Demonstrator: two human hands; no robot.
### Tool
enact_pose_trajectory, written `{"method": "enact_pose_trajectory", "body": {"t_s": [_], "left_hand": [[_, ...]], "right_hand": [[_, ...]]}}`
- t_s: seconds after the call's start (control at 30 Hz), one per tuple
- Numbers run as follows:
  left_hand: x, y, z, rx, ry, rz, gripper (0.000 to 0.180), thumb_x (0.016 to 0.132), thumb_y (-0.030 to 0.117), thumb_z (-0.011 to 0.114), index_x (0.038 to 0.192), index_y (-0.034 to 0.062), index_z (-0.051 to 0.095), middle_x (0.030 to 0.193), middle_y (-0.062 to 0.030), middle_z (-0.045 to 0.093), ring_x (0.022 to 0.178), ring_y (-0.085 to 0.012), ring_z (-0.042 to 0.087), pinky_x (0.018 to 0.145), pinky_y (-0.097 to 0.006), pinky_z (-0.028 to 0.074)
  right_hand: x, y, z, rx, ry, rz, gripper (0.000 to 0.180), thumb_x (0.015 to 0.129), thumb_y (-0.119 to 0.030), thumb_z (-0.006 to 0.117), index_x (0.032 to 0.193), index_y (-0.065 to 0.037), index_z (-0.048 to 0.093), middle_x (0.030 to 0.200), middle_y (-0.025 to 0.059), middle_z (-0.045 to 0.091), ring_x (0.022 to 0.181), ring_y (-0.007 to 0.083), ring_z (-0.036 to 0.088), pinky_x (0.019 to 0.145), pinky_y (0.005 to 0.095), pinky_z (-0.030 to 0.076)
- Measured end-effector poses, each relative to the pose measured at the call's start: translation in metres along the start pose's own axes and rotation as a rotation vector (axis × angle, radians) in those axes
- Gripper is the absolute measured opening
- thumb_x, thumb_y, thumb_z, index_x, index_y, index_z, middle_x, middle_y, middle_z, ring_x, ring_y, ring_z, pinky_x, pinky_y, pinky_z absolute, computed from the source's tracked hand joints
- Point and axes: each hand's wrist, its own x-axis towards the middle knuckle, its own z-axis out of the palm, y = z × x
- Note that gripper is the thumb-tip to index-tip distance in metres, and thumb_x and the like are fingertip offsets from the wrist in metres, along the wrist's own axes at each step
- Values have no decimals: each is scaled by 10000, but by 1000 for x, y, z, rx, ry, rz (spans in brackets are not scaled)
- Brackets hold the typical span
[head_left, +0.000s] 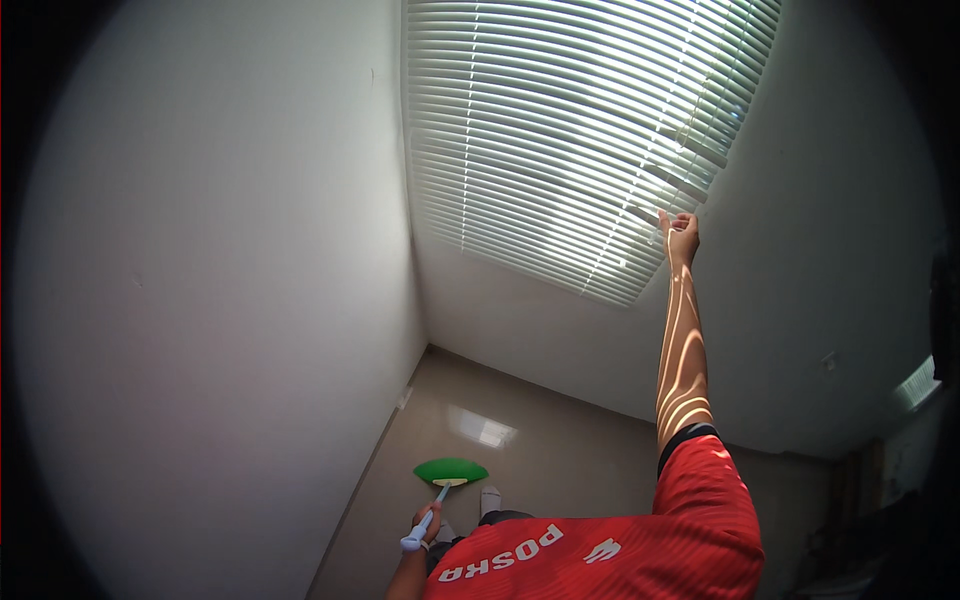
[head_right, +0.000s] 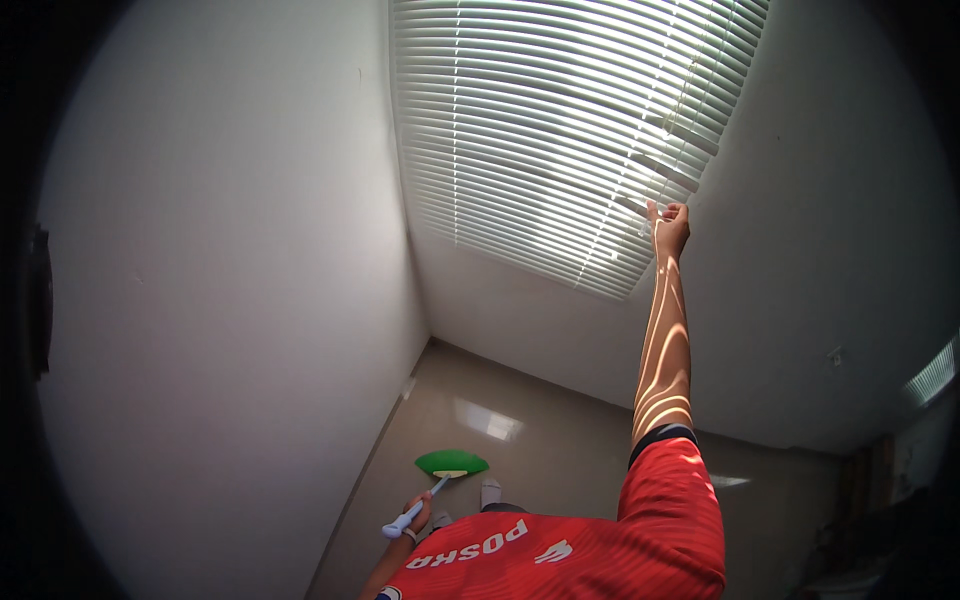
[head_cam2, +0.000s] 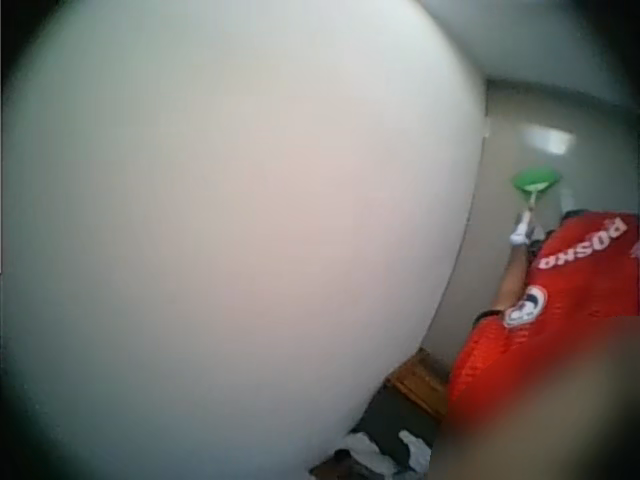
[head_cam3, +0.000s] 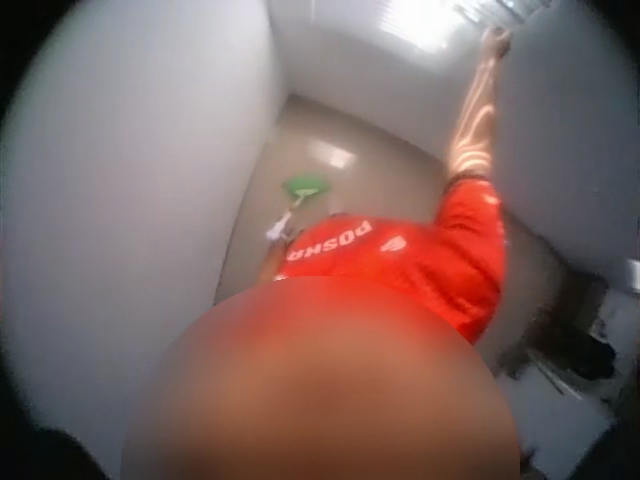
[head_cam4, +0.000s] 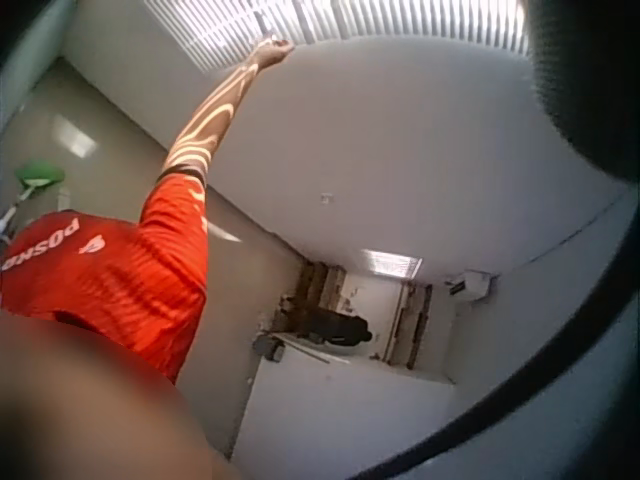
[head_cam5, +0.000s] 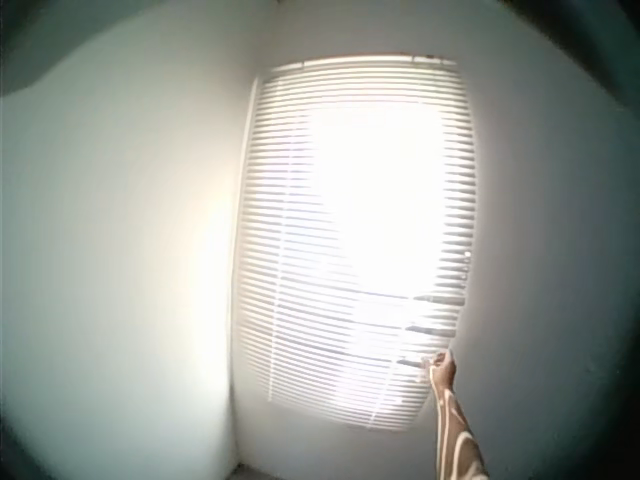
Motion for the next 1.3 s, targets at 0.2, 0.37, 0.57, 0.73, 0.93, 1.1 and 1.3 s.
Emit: {"method": "enact_pose_trajectory", "body": {"t_s": [0.2,0.37,0.57,0.73,0.93,1.1,1.3], "left_hand": [[-9,-8,1,13,-31,-20,484,985,501,489,939,47,652,824,-207,658,810,-365,669,699,-441,498],[-13,-9,-5,-4,-67,-19,460,987,482,494,959,47,643,810,-190,652,783,-341,664,701,-429,499],[-15,-19,-6,-46,-56,-19,435,990,459,504,965,47,640,811,-170,656,778,-316,667,703,-412,502],[-21,-17,-15,-61,-74,12,450,988,475,502,984,49,648,820,-170,660,796,-311,671,726,-405,509],[-23,-28,-25,-37,-64,-7,452,987,482,501,1015,58,653,856,-172,670,834,-309,678,763,-400,515],[-25,-37,-28,-26,-91,-39,447,983,483,505,1056,71,663,906,-169,689,864,-301,685,783,-402,517],[-27,-44,-40,-93,-120,-99,467,975,491,517,1121,75,673,938,-165,701,900,-281,687,809,-393,519]], "right_hand": [[31,15,14,193,-35,3,308,792,-264,844,898,-35,668,805,72,706,749,159,674,714,309,536],[30,17,19,214,-86,75,204,861,-178,773,968,-15,713,784,60,721,678,125,663,669,268,529],[10,6,8,555,-313,58,201,978,-168,632,1125,-33,652,901,0,644,784,79,597,730,249,520],[-52,-43,-38,1080,-523,285,286,1000,-308,608,1192,-95,605,937,-29,572,850,90,562,818,297,504],[-111,-43,-60,1229,-511,287,247,997,-322,606,1145,-125,607,887,-29,558,825,101,562,801,315,494],[-127,-44,-83,1317,-457,447,263,998,-338,596,1151,-124,606,869,-33,549,772,86,529,785,309,485],[-154,-53,-105,1308,-320,412,261,982,-335,631,1118,-113,613,836,-34,537,752,81,507,772,305,472]]}}
